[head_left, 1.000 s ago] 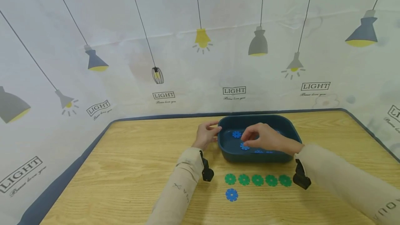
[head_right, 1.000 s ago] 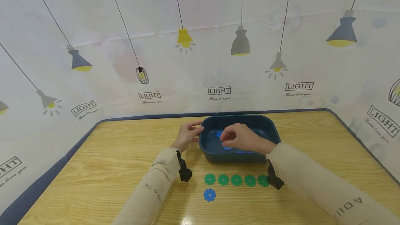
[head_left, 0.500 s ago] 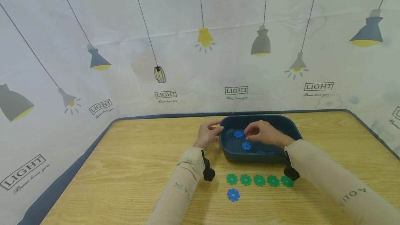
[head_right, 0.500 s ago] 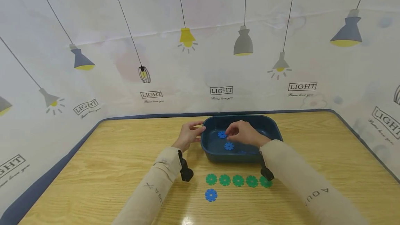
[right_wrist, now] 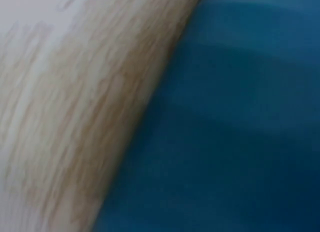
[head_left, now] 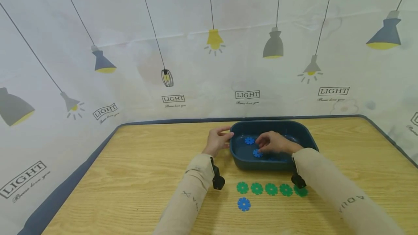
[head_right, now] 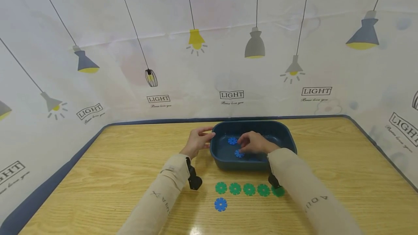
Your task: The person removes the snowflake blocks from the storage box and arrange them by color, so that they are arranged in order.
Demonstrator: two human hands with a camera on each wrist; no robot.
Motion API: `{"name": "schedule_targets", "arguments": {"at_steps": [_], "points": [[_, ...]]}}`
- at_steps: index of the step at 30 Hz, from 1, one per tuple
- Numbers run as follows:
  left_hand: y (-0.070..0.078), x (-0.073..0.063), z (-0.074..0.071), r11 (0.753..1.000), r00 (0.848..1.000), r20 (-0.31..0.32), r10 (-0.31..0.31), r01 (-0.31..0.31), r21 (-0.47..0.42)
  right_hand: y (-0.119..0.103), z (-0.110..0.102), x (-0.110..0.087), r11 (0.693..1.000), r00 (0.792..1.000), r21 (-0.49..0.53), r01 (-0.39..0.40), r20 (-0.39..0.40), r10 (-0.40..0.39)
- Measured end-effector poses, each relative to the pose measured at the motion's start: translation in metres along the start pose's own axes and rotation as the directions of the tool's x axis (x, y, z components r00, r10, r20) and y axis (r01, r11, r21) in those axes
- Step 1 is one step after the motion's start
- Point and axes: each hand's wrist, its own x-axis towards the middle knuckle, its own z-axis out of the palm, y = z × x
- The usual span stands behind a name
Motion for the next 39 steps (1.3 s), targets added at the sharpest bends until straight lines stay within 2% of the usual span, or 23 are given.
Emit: {"name": "schedule_targets", "arguments": {"at_steps": [7, 16, 24, 39], "points": [[0.000, -0.001, 0.001, 1.000, 1.000, -0.001, 0.010, -0.010, 0.002, 0.004, 0.005, 0.004, 0.997, 0.999, -0.060, -0.043, -0.003, 0.043], [0.000, -0.004, 0.000, 1.000, 1.000, -0.007, 0.024, -0.024, 0.002, -0.002, 0.013, 0.004, 0.990, 0.993, -0.071, -0.118, -0.015, 0.117], [-0.003, 0.000, 0.000, 1.000, 1.000, -0.002, 0.023, -0.023, -0.003, -0.002, 0.012, 0.002, 0.989, 0.996, -0.115, -0.094, -0.006, 0.094], [-0.003, 0.000, 0.001, 1.000, 1.000, -0.018, 0.011, -0.011, -0.008, 0.001, 0.011, -0.001, 0.993, 0.996, -0.076, -0.086, -0.003, 0.086]]}}
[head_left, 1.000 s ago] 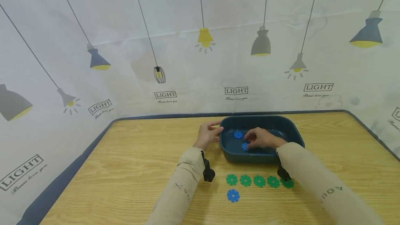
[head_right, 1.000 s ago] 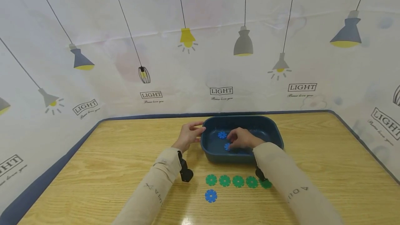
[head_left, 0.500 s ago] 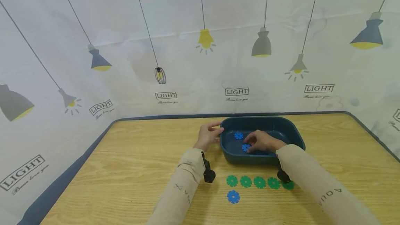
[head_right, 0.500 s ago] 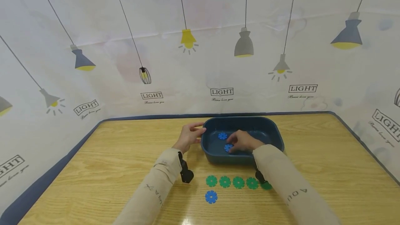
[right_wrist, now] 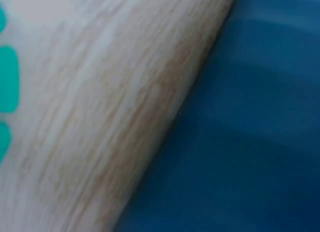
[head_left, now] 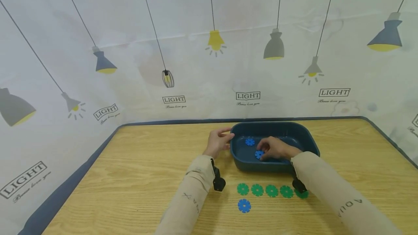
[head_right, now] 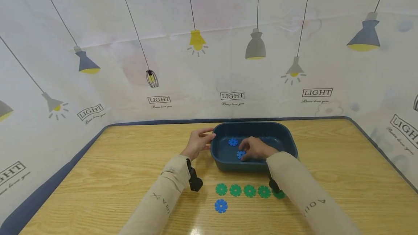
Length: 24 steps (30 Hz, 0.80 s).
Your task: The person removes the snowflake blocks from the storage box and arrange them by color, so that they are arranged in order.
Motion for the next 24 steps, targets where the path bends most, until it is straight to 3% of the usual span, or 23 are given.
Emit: {"name": "schedule_targets", "arguments": {"at_steps": [13, 24], "points": [[-0.0011, 0.0015, -0.0002, 1.000, 1.000, -0.007, 0.003, -0.003, -0.002, -0.0035, 0.0011, -0.0029, 0.999, 0.999, -0.027, 0.033, -0.041, -0.034], [-0.0013, 0.0014, -0.0001, 1.000, 1.000, 0.009, 0.004, -0.004, -0.008, -0.0023, -0.0034, -0.0093, 0.993, 0.993, -0.051, 0.109, -0.044, -0.111]]}}
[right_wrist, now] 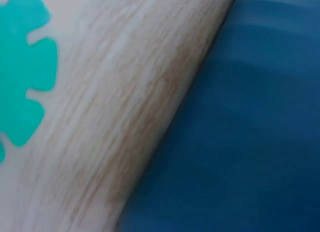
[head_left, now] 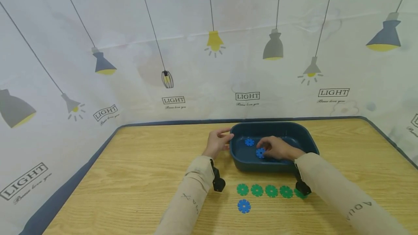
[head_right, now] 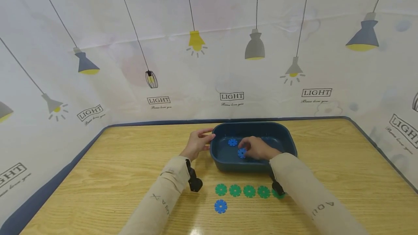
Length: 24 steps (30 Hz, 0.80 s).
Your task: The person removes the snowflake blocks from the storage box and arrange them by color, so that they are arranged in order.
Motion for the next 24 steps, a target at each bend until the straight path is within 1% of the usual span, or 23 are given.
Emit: {"name": "schedule_targets", "arguments": {"at_steps": [4, 13, 17, 20, 24], "points": [[0.001, -0.001, 0.000, 1.000, 1.000, -0.006, -0.001, 0.001, -0.004, -0.001, -0.002, -0.003, 1.000, 1.000, -0.006, 0.013, -0.020, -0.014], [0.003, -0.001, 0.001, 1.000, 1.000, -0.019, -0.009, 0.009, -0.004, -0.010, -0.008, -0.010, 1.000, 0.997, 0.019, 0.020, -0.074, -0.018], [0.002, -0.001, 0.001, 1.000, 1.000, -0.023, -0.010, 0.009, -0.006, -0.014, -0.011, -0.014, 0.999, 0.994, 0.020, 0.040, -0.100, -0.037], [0.002, -0.001, 0.001, 1.000, 1.000, -0.020, -0.012, 0.012, -0.008, -0.016, -0.013, -0.017, 0.998, 0.991, 0.014, 0.068, -0.117, -0.066], [0.002, -0.001, 0.001, 1.000, 1.000, -0.012, -0.008, 0.008, -0.006, -0.020, -0.015, -0.024, 0.994, 0.987, -0.014, 0.104, -0.124, -0.105]]}}
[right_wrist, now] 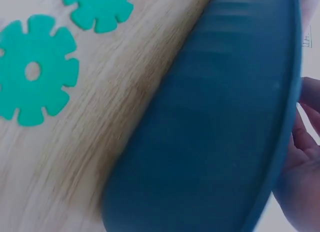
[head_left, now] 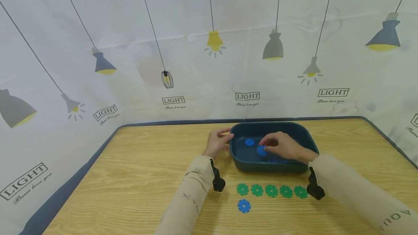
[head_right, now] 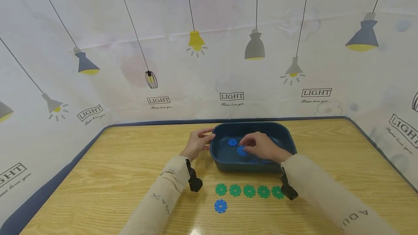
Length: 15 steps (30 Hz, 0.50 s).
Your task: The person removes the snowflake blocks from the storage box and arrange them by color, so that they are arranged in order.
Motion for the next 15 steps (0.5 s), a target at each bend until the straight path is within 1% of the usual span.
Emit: {"name": "schedule_targets", "arguments": {"at_steps": [4, 7, 11, 15], "points": [[0.000, 0.000, 0.000, 1.000, 1.000, 0.002, -0.001, 0.001, -0.003, -0.007, -0.005, -0.008, 1.000, 1.000, -0.010, 0.017, 0.013, -0.017], [0.001, 0.000, 0.000, 1.000, 1.000, 0.002, -0.002, 0.002, -0.004, -0.013, -0.009, -0.012, 1.000, 1.000, 0.003, 0.022, -0.001, -0.022], [0.001, 0.000, -0.001, 1.000, 1.000, 0.003, -0.003, 0.003, 0.003, -0.020, -0.015, -0.015, 0.999, 1.000, 0.049, 0.015, -0.022, -0.014], [0.001, 0.000, -0.001, 1.000, 1.000, 0.006, -0.009, 0.009, 0.007, -0.026, -0.017, -0.018, 0.993, 1.000, 0.119, 0.022, 0.019, -0.025]]}}
